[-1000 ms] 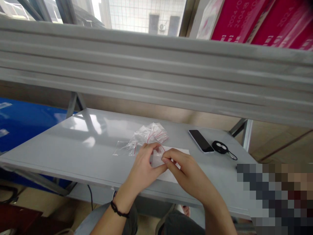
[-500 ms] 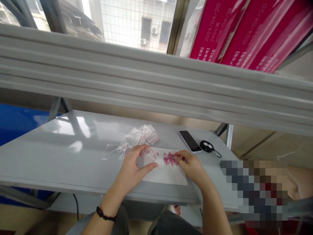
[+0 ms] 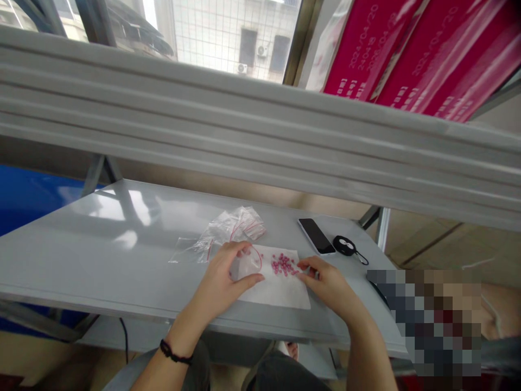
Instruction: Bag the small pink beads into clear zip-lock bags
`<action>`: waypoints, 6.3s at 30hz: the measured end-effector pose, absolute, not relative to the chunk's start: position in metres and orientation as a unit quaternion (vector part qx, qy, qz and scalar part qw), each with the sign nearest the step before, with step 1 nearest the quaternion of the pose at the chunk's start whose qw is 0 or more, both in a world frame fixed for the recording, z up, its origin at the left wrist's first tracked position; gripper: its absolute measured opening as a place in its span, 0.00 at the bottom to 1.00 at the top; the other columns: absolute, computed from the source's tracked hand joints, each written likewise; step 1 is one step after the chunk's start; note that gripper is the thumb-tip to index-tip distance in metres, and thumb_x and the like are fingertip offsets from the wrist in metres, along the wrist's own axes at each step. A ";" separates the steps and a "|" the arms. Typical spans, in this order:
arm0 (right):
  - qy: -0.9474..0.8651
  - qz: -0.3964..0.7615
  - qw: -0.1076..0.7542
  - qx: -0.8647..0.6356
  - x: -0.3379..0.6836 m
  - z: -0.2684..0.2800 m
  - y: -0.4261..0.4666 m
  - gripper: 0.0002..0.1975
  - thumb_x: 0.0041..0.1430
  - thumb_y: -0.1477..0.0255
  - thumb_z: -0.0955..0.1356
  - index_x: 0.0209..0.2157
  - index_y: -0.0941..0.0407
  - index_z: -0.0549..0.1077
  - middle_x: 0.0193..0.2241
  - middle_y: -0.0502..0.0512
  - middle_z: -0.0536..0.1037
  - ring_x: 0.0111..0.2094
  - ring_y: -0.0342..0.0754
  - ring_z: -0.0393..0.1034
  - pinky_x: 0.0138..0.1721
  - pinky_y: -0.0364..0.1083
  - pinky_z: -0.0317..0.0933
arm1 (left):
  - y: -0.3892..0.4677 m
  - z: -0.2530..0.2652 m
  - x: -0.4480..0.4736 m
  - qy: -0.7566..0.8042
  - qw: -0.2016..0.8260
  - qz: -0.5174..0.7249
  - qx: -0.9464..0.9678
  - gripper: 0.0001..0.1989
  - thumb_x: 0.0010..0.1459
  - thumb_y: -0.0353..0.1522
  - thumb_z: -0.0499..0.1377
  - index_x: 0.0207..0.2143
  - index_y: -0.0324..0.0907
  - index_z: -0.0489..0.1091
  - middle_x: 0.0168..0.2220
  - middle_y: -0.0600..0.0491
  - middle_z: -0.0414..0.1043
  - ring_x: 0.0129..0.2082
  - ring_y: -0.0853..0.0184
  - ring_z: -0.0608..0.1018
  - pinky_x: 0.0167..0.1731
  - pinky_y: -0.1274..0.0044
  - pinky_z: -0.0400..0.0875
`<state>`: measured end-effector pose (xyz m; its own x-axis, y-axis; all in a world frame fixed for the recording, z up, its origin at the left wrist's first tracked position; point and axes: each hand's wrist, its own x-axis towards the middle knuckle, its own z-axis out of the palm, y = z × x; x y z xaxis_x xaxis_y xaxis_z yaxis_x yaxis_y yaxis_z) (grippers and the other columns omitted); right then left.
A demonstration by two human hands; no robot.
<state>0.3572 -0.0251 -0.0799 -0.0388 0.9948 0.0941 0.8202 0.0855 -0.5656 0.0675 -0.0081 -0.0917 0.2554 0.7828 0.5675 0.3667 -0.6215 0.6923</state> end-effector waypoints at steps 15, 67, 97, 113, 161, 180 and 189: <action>-0.731 0.172 0.230 -0.620 0.352 -0.083 -0.022 0.09 0.58 0.73 0.66 0.34 0.55 0.80 0.35 0.56 0.80 0.34 0.50 0.73 0.38 0.47 0.61 | -0.007 -0.090 0.065 0.370 0.221 0.478 0.765 0.23 0.56 0.37 0.68 0.53 0.47 0.66 0.46 0.49 0.74 0.45 0.59 0.75 0.46 0.67 0.69; -0.714 0.293 0.417 -0.480 0.271 -0.058 -0.027 0.04 0.61 0.74 0.71 0.35 0.53 0.80 0.34 0.51 0.80 0.35 0.46 0.72 0.37 0.44 0.63 | -0.012 -0.105 0.092 0.388 0.119 0.428 0.808 0.24 0.54 0.39 0.69 0.51 0.46 0.68 0.45 0.48 0.76 0.48 0.53 0.75 0.49 0.59 0.69; -0.726 0.192 0.297 -0.589 0.340 -0.082 -0.025 0.09 0.55 0.76 0.67 0.33 0.55 0.80 0.32 0.53 0.78 0.30 0.47 0.68 0.34 0.45 0.59 | -0.014 -0.073 0.076 0.301 0.609 0.627 0.382 0.21 0.44 0.44 0.73 0.38 0.43 0.80 0.39 0.49 0.78 0.42 0.59 0.77 0.41 0.74 0.71; -0.724 0.161 0.286 -0.607 0.338 -0.089 -0.021 0.08 0.53 0.77 0.65 0.31 0.56 0.77 0.31 0.53 0.76 0.28 0.46 0.68 0.33 0.44 0.59 | -0.007 -0.092 0.075 0.282 0.565 0.594 0.499 0.16 0.52 0.38 0.71 0.44 0.47 0.78 0.43 0.52 0.76 0.46 0.63 0.76 0.50 0.74 0.65; -0.725 0.126 0.263 -0.624 0.342 -0.078 -0.023 0.11 0.58 0.68 0.65 0.32 0.54 0.79 0.30 0.54 0.80 0.29 0.50 0.72 0.34 0.47 0.63 | -0.006 -0.085 0.072 0.176 0.878 0.431 0.111 0.25 0.64 0.49 0.58 0.46 0.34 0.75 0.37 0.47 0.78 0.32 0.65 0.79 0.35 0.68 0.75; -0.729 0.131 0.247 -0.625 0.342 -0.086 -0.020 0.11 0.57 0.69 0.64 0.31 0.54 0.78 0.30 0.55 0.80 0.31 0.51 0.73 0.35 0.47 0.62 | -0.010 -0.084 0.074 0.234 0.800 0.492 0.252 0.11 0.58 0.31 0.66 0.44 0.39 0.75 0.44 0.46 0.76 0.35 0.69 0.77 0.32 0.78 0.70; -0.729 0.134 0.240 -0.627 0.339 -0.087 -0.018 0.10 0.56 0.70 0.64 0.30 0.54 0.77 0.29 0.55 0.79 0.30 0.51 0.72 0.35 0.47 0.62 | -0.010 -0.078 0.068 0.308 0.753 0.504 0.292 0.12 0.56 0.32 0.66 0.43 0.41 0.73 0.45 0.44 0.79 0.41 0.62 0.81 0.39 0.73 0.74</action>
<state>0.3388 -0.0180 -0.0869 -0.0996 0.9784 0.1812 0.8494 0.1785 -0.4966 0.0678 -0.0096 -0.0780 0.3026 0.9378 -0.1701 -0.5783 0.3225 0.7494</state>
